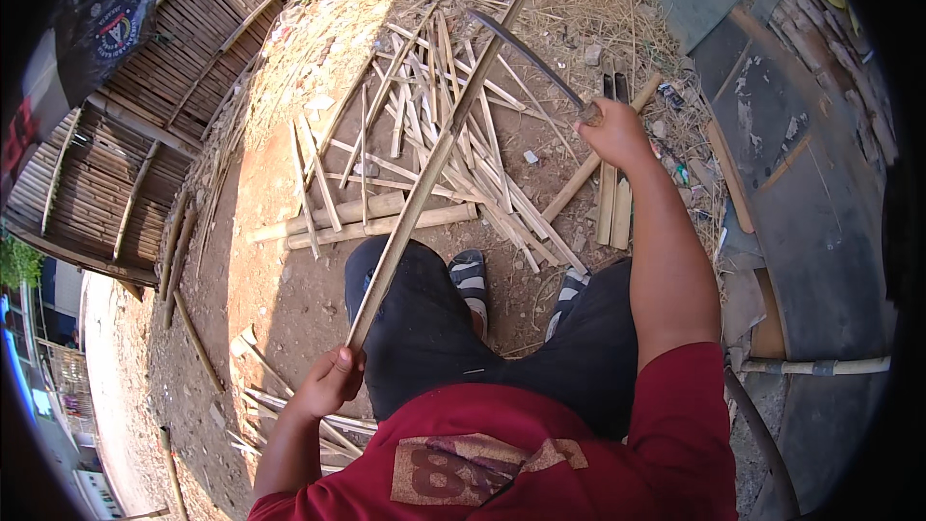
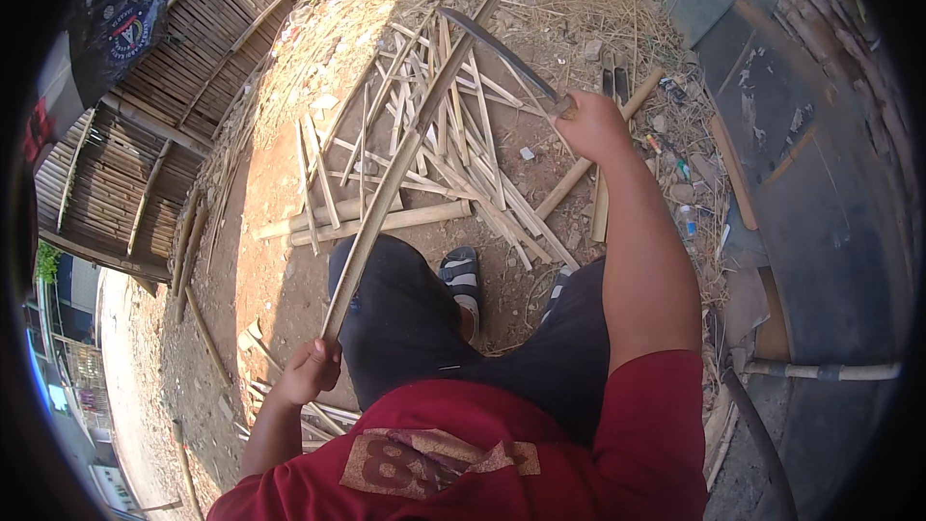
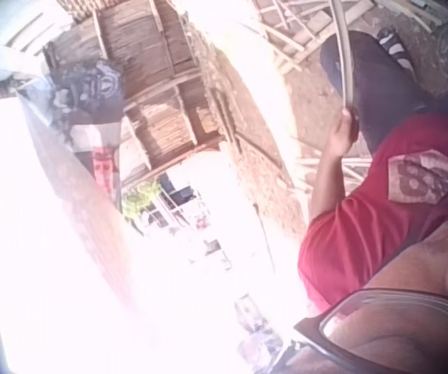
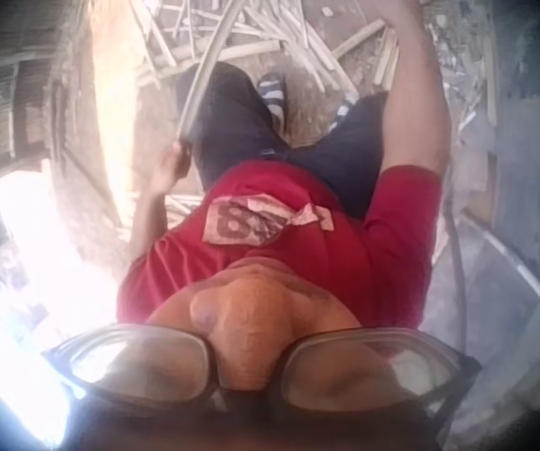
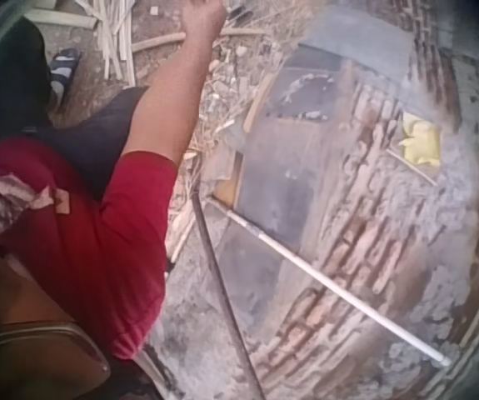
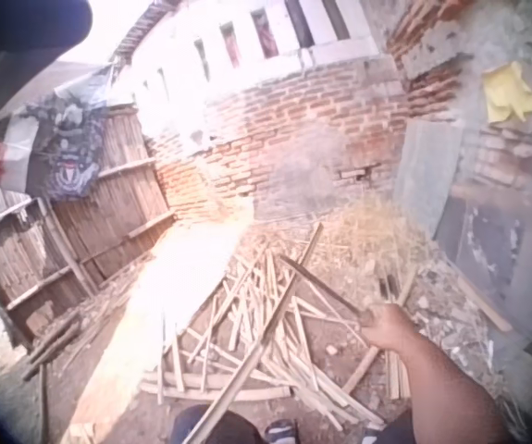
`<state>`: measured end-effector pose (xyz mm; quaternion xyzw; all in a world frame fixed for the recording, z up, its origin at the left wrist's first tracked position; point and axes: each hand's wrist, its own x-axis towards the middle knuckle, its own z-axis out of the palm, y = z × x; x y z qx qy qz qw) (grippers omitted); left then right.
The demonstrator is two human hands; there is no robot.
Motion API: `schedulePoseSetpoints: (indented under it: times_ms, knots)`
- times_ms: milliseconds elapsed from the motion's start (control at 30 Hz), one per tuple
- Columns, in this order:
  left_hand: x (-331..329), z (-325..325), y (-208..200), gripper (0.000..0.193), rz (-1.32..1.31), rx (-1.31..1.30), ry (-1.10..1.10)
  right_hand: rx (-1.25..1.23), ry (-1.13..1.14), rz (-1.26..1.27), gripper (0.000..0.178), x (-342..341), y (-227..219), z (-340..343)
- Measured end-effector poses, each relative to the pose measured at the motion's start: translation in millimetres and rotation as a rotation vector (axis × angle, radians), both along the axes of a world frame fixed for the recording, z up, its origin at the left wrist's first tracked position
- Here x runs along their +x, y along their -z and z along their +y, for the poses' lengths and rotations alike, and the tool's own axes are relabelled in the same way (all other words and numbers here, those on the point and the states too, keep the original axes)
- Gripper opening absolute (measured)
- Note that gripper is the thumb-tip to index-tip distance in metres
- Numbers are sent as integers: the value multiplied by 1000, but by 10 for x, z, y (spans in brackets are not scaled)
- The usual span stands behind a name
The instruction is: The person uses a large blade to strip outer layers and refine pieces of bamboo by hand, repeatedly drawing the blade along the lengths of the bamboo strips while holding them against their lap or the ground.
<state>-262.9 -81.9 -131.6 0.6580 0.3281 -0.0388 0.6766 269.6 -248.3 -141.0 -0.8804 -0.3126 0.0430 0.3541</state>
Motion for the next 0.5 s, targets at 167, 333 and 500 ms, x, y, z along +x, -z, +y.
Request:
schedulePoseSetpoints:
  times_ms: [167,333,500]
  knots:
    - [-455,186,169,50,-115,24,-479,395,236,450,32,535,506,-365]
    - [-1453,536,1121,44,-32,106,-1021,728,307,692,22,492,593,-450]
    - [-2461,257,1924,45,279,204,-1539,810,418,829,25,589,797,-492]
